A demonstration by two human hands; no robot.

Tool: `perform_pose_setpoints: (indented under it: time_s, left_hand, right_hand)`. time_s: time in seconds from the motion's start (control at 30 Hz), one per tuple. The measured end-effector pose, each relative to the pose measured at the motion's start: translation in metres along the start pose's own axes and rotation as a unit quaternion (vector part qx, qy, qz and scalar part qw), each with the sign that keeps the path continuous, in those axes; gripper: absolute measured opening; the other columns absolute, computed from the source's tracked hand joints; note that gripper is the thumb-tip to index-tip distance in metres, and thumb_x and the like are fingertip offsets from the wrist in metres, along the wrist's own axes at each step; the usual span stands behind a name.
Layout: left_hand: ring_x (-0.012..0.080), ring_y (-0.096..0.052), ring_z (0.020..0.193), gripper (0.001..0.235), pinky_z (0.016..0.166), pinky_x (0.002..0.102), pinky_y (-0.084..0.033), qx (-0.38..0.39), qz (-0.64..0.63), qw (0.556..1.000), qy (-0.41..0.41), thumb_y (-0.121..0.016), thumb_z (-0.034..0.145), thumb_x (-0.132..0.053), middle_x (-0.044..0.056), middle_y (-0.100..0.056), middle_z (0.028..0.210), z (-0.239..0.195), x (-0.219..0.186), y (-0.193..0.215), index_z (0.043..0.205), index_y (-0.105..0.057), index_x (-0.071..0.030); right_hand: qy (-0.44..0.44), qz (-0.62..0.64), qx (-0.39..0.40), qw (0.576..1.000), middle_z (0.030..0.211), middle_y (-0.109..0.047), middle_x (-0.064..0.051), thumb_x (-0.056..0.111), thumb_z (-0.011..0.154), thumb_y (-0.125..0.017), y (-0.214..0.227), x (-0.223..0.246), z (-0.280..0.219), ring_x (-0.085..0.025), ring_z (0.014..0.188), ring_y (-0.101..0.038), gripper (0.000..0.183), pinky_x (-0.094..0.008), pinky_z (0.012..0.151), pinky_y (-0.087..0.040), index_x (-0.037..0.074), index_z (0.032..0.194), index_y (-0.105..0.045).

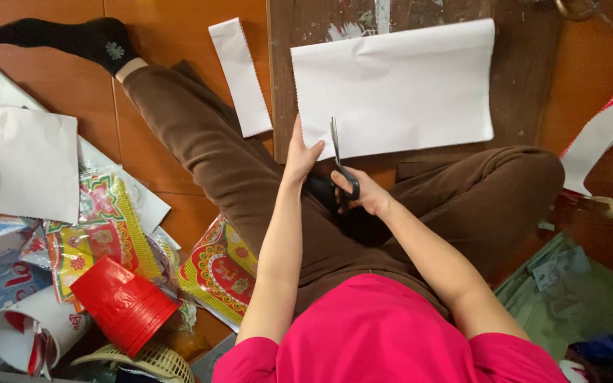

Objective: Cutting, folding, and attaching paper strips to a decorative animal frame

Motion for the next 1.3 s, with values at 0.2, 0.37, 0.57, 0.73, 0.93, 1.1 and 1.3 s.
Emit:
perform_pose_setpoints:
  time_s: [0.2,0.37,0.57,0.73,0.93,1.1,1.3]
  left_hand:
    - [0.0477,-0.02,0.165,0.111,0.134,0.061,-0.022,-0.018,-0.005,0.998,0.055,-0.086,0.09,-0.011,0.033,-0.023,0.178,0.007,0.015,0.003,0.178,-0.018,-0.008]
    - [0.0461,-0.021,0.166,0.109,0.136,0.057,-0.021,-0.011,-0.009,1.0,0.022,-0.081,0.088,-0.001,0.032,-0.025,0.178,0.014,0.004,0.008,0.178,-0.019,-0.008]
    - [0.0458,-0.018,0.167,0.11,0.136,0.056,-0.02,-0.011,-0.029,0.999,0.011,-0.08,0.088,0.0,0.033,-0.023,0.178,0.0,-0.017,0.004,0.178,-0.018,-0.009]
    - [0.0487,-0.016,0.167,0.108,0.136,0.057,-0.019,-0.005,-0.053,0.998,0.011,-0.077,0.089,0.003,0.036,-0.019,0.179,-0.002,-0.032,0.003,0.178,-0.016,-0.007]
    - [0.0483,-0.015,0.167,0.108,0.135,0.058,-0.019,-0.006,-0.077,0.997,0.012,-0.078,0.09,0.003,0.036,-0.019,0.179,0.006,-0.021,0.008,0.178,-0.017,-0.007]
    - [0.0489,-0.016,0.166,0.108,0.137,0.057,-0.014,-0.014,-0.078,0.997,-0.018,-0.079,0.087,0.003,0.036,-0.023,0.177,-0.008,-0.044,0.001,0.178,-0.021,-0.01]
    - [0.0483,-0.017,0.166,0.109,0.137,0.057,-0.013,-0.018,-0.071,0.997,-0.025,-0.078,0.085,0.006,0.036,-0.025,0.176,0.0,-0.024,0.002,0.178,-0.023,-0.012]
  right_hand:
    - [0.097,-0.063,-0.032,0.993,0.063,-0.065,-0.019,0.038,0.1,-0.087,-0.011,-0.007,0.001,-0.027,0.042,-0.067,0.044,-0.037,0.034,-0.06,-0.002,0.108,-0.072]
    - [0.05,-0.031,-0.02,0.998,0.071,-0.069,-0.024,0.038,0.099,-0.086,-0.006,0.001,-0.003,-0.034,0.059,-0.076,0.041,-0.045,0.043,-0.065,-0.001,0.104,-0.073]
    - [-0.002,0.012,0.0,1.0,0.087,-0.074,-0.025,0.047,0.1,-0.083,-0.008,0.015,0.022,-0.038,0.076,-0.08,0.052,-0.056,0.059,-0.069,0.002,0.121,-0.067]
    - [0.151,-0.067,-0.044,0.985,0.073,-0.065,-0.011,0.041,0.101,-0.088,-0.014,0.013,0.033,-0.022,0.062,-0.071,0.039,-0.037,0.044,-0.061,0.005,0.1,-0.073]
    - [0.077,-0.009,-0.039,0.996,0.066,-0.069,-0.021,0.035,0.096,-0.091,-0.008,0.054,0.017,-0.029,0.053,-0.073,0.039,-0.039,0.037,-0.062,0.002,0.087,-0.072]
    - [0.021,-0.055,-0.023,0.998,0.098,-0.068,-0.007,0.063,0.094,-0.089,0.023,0.031,0.084,-0.024,0.089,-0.065,0.058,-0.044,0.075,-0.061,0.016,0.124,-0.072]
    - [0.218,-0.17,-0.071,0.958,0.072,-0.066,0.0,0.054,0.099,-0.085,-0.033,0.069,0.037,-0.011,0.078,-0.059,0.046,-0.027,0.073,-0.044,0.015,0.082,-0.07]
Point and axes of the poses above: each hand's wrist, its own z-axis towards the middle knuckle, its own y-axis out of the back of the hand, x = y × z, the point moved 5 cm from there along z, towards the middle knuckle
